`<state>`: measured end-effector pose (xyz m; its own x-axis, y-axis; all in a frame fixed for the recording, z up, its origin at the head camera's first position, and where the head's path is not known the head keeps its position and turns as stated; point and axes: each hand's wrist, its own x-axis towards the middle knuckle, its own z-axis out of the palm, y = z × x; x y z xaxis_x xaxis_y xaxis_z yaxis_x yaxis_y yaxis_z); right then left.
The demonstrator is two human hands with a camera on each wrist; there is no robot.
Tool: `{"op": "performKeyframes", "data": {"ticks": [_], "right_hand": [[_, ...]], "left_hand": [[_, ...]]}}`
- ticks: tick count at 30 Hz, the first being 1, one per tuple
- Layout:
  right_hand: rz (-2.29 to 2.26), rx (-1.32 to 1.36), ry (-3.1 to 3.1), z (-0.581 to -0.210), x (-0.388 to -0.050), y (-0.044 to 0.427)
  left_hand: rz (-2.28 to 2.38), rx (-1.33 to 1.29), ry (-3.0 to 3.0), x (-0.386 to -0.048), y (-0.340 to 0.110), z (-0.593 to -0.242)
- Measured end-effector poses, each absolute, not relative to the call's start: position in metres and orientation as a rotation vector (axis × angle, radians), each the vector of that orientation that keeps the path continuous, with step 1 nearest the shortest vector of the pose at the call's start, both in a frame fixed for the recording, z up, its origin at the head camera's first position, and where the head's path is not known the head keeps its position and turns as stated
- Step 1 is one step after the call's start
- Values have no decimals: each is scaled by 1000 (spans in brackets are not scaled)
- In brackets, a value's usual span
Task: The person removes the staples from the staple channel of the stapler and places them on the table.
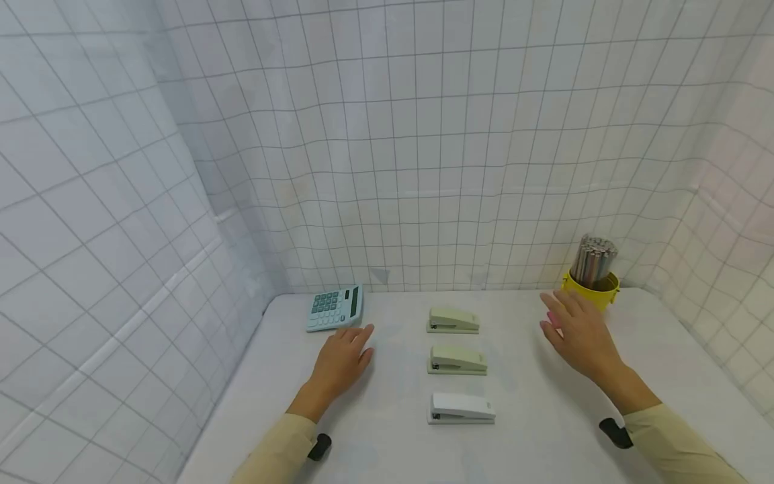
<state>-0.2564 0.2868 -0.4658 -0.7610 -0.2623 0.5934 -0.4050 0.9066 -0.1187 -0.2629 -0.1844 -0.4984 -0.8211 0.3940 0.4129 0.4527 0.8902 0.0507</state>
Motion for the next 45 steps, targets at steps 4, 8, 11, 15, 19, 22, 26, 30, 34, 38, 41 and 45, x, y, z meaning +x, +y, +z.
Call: {"op": "performKeyframes", "data": {"ticks": [4,8,11,15,19,22,26,30,34,38,41,45], "right_hand": [[457,470,-2634,-469,-259,271],[696,459,-2795,-473,-270,249],[839,494,-2851,-473,-285,230],[885,586,-2888,-472,-309,201],[886,654,-2953,-473,-328,176],[883,685,-2995,-475,-336,164],[881,686,-3024,-479,-342,155],[814,700,-3032,-484,-348,149],[700,714,-3013,-485,-351,142],[646,708,-3005,-482,-353,134],[597,696,-3017,-483,-355,128],[558,682,-3022,-485,-357,123]], "left_hand": [[-345,-613,-2817,-266,-166,-504],[-383,-614,-2919,-276,-143,-509],[-458,-587,-2956,-290,-124,-509],[-709,-497,-2997,-310,-100,-506],[-904,-412,-2997,-330,-82,-506],[-949,-396,-2978,-339,-73,-508],[-958,-456,-2980,-345,-64,-511],[-909,-512,-3007,-351,-58,-513],[-902,-539,-2994,-354,-56,-511],[-927,-521,-2972,-355,-55,-507],[-963,-474,-2969,-354,-56,-509],[-998,-422,-2978,-355,-56,-510]]}}
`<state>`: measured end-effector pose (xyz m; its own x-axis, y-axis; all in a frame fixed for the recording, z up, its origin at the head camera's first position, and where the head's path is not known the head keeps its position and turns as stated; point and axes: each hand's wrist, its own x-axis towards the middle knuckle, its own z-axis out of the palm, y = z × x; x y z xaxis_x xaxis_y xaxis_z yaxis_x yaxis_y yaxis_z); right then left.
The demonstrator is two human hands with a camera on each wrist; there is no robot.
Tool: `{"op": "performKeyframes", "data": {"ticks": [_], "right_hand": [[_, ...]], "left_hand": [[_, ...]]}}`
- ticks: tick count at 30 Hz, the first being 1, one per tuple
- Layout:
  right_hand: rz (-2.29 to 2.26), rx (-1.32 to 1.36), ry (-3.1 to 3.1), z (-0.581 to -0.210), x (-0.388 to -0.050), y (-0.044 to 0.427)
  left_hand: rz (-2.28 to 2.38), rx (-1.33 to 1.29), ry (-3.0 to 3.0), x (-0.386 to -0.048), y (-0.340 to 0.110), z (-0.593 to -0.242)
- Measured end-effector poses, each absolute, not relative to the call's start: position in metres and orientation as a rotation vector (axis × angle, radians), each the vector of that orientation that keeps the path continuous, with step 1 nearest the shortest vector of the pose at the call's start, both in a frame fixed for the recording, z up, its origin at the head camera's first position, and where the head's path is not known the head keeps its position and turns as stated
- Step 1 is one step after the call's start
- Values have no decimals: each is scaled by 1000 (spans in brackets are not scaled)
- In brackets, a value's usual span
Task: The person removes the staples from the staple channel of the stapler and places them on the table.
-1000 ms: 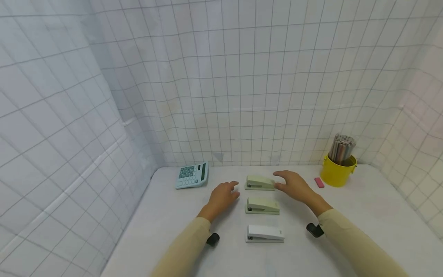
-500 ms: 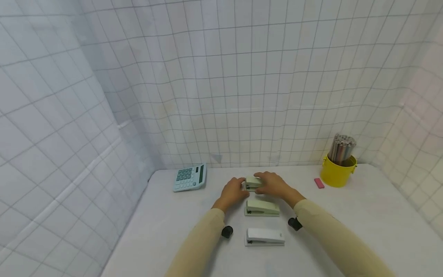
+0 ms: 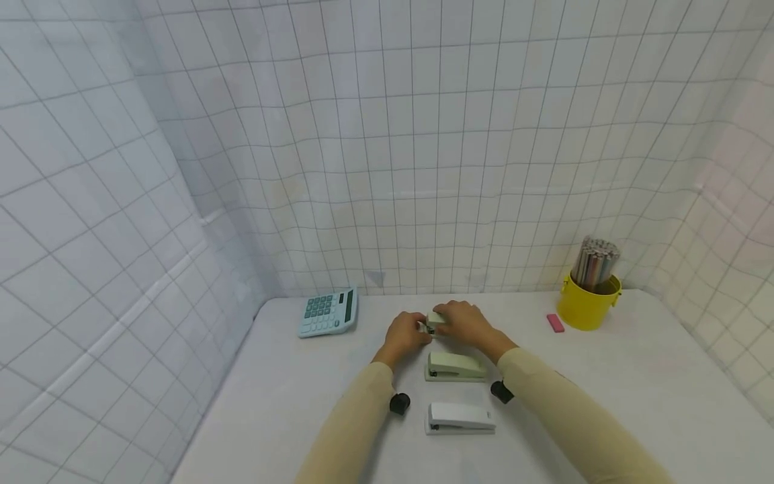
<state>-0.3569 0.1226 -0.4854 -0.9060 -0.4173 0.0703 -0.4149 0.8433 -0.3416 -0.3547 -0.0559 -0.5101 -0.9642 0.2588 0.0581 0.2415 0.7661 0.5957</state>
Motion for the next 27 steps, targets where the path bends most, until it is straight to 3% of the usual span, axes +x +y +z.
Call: {"op": "performKeyframes", "data": {"ticks": [27], "right_hand": [[-989,-611,2854,-460,-355,156]], "left_hand": [[924,298,2926,-358,-53,-513]]}}
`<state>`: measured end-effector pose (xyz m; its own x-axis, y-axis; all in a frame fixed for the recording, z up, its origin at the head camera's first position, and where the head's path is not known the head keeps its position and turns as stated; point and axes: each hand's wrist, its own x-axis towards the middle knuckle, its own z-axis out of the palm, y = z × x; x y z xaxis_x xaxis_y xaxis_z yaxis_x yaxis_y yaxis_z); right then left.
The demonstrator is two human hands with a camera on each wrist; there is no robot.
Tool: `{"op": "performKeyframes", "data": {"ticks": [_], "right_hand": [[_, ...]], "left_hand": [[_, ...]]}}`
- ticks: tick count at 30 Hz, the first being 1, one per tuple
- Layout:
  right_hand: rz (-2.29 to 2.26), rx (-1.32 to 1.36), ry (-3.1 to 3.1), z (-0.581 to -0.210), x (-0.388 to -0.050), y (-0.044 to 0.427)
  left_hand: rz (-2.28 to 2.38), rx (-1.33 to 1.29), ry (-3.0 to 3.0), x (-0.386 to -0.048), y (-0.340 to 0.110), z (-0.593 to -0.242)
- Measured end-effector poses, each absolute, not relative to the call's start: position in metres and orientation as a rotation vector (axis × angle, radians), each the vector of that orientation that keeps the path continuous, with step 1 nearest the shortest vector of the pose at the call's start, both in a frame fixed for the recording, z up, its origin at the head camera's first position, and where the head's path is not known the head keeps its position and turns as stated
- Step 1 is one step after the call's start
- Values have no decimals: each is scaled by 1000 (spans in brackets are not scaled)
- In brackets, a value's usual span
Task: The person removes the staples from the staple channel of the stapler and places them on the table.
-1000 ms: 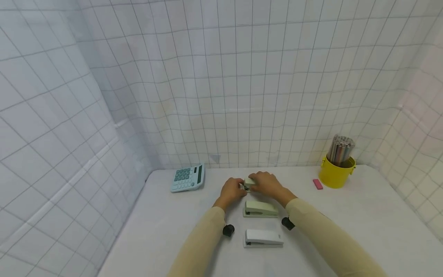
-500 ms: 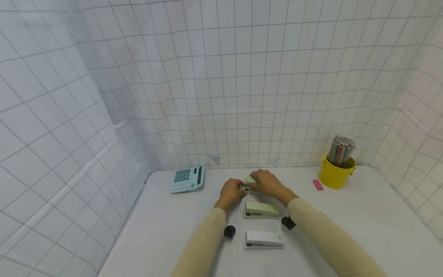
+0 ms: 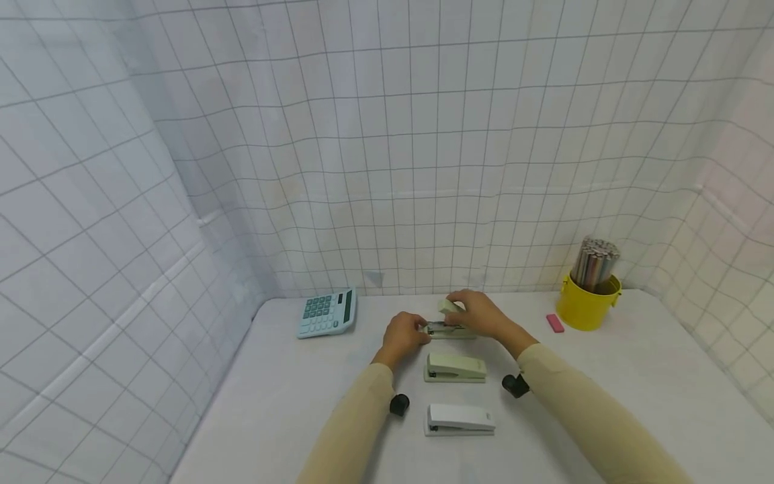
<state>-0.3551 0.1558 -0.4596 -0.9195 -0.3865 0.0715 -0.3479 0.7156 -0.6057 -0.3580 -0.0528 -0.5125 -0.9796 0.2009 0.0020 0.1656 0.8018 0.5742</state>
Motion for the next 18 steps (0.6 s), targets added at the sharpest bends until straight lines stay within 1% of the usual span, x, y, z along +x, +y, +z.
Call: {"op": "performKeyframes", "data": {"ticks": [10,18], "right_hand": [[-1172,-533,2791,-451,-347,194],[-1253,-431,2704,-457,-346,232]], "left_hand": [[924,295,2948,-355,-50,-512],[928,284,2951,-353,-53,-513]]}}
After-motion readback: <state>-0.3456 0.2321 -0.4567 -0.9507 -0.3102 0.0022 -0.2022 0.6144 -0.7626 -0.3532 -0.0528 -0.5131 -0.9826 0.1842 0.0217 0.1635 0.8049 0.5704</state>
